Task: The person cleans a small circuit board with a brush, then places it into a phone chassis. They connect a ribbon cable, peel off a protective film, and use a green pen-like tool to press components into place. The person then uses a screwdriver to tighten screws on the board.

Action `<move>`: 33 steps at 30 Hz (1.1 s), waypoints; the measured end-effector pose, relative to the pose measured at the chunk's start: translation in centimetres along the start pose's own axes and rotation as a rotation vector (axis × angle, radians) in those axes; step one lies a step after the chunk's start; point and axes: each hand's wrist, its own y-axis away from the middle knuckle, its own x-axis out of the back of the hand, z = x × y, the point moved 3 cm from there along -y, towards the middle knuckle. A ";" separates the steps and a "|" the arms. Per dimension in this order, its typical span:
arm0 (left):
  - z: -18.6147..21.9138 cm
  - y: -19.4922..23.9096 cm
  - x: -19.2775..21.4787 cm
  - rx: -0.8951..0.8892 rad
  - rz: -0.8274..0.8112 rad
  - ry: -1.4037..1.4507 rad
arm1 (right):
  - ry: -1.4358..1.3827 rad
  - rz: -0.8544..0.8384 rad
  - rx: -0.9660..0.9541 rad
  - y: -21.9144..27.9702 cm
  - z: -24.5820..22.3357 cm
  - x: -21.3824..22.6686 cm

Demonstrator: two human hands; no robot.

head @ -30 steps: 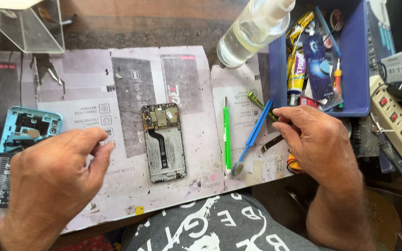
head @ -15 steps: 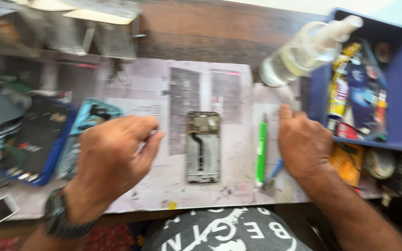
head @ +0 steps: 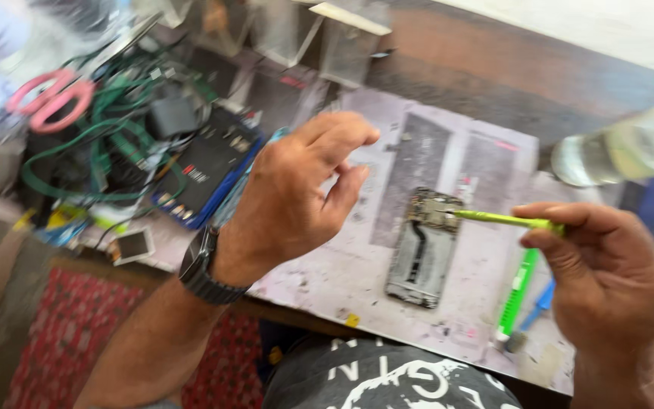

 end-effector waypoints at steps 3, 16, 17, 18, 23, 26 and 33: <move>-0.4 1.0 1.9 -0.068 0.044 -0.130 | -0.066 -0.117 0.012 0.3 -0.4 -3.0; -2.1 2.5 4.3 0.036 0.166 -0.111 | 0.127 -0.398 0.310 -1.7 0.0 -12.6; -2.3 2.6 4.2 0.050 0.153 -0.115 | 0.167 -0.399 0.338 -1.8 -0.1 -12.9; -2.5 2.6 4.0 0.063 0.139 -0.115 | 0.165 -0.406 0.345 -1.8 -0.1 -13.1; -2.9 2.7 3.7 0.036 0.149 -0.081 | 0.208 -0.422 0.335 -2.0 -0.1 -13.5; -3.1 2.7 3.4 0.031 0.146 -0.087 | 0.149 -0.432 0.332 -2.0 0.0 -13.7; -3.2 3.0 2.6 0.021 0.038 -0.112 | 0.062 -0.341 0.258 -1.3 -0.3 -10.7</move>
